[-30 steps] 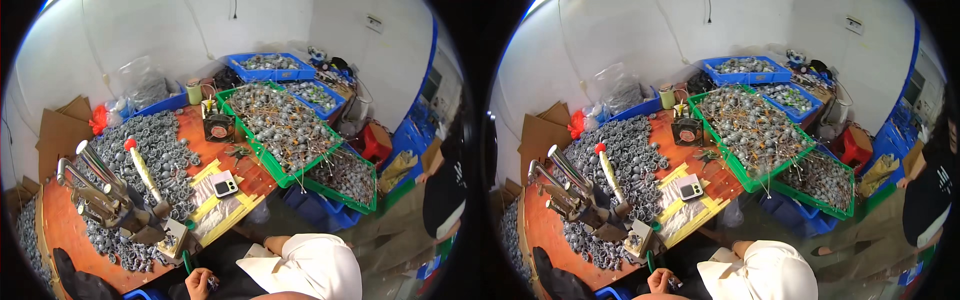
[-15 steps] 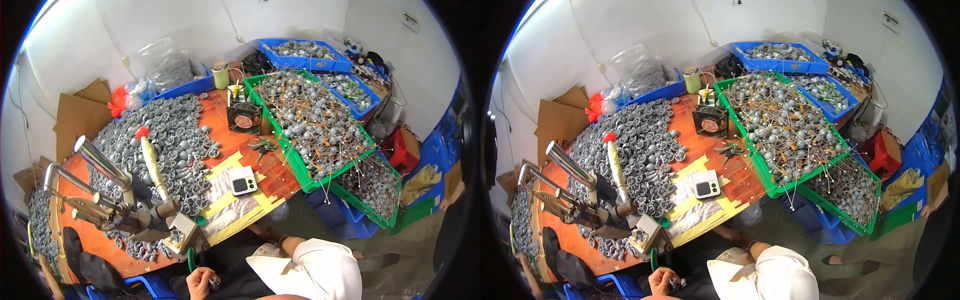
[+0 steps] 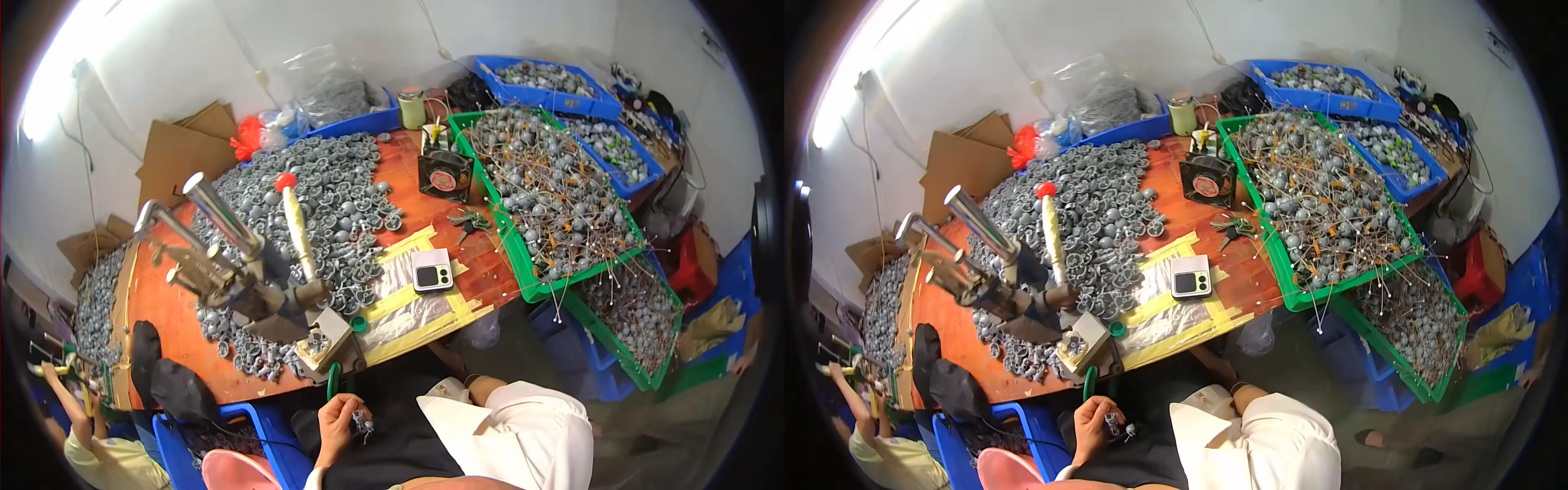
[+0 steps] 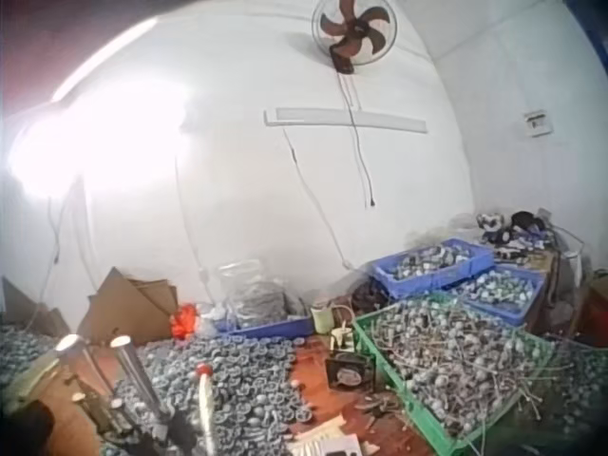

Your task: Manually assemble and press small mechanical components using a manual press tool.

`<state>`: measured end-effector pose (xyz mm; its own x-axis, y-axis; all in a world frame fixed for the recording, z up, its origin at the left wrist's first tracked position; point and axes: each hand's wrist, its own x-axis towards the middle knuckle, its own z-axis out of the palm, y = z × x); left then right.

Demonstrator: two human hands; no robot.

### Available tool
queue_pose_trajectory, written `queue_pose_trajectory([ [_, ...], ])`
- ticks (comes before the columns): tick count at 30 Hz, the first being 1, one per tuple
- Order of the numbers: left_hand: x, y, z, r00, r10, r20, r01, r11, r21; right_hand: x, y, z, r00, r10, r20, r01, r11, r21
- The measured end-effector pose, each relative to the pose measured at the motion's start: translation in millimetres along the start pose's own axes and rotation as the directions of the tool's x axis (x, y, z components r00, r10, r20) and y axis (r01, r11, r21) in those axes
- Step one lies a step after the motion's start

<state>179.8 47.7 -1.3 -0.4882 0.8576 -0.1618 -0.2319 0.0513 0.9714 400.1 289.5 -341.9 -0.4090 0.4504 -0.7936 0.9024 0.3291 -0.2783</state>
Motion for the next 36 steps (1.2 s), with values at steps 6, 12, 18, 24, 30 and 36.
queue_pose_trajectory([
  [6, -1.3, 2.8, 0.3, 0.999, -0.022, 0.034, 0.024, 0.996, -0.084, -13.2, -9.5, 10.2, 0.999, 0.022, -0.026, -0.022, 1.0, -0.016],
  [12, -1.5, 3.3, 5.0, 0.999, -0.031, 0.014, 0.033, 0.979, -0.201, -29.0, -12.6, 6.5, 0.994, 0.054, -0.098, -0.056, 0.998, -0.023],
  [18, -17.0, 23.3, 34.2, 0.971, 0.236, 0.025, -0.238, 0.969, 0.068, -118.3, -35.6, -70.9, 0.926, -0.141, -0.351, 0.16, 0.987, 0.025],
  [24, -17.6, 40.2, 53.4, 0.754, 0.635, 0.168, -0.641, 0.658, 0.395, -316.4, -129.7, -141.6, 0.473, -0.712, -0.519, 0.84, 0.186, 0.51],
  [30, -16.9, 64.4, 61.3, 0.395, 0.882, 0.256, -0.782, 0.177, 0.598, -330.9, -198.3, -108.5, 0.475, -0.815, -0.331, 0.431, -0.112, 0.895],
  [36, -32.4, 56.5, 49.0, 0.567, 0.795, -0.218, -0.732, 0.607, 0.309, -347.9, -198.0, -122.3, 0.543, -0.702, -0.461, 0.726, 0.117, 0.677],
])
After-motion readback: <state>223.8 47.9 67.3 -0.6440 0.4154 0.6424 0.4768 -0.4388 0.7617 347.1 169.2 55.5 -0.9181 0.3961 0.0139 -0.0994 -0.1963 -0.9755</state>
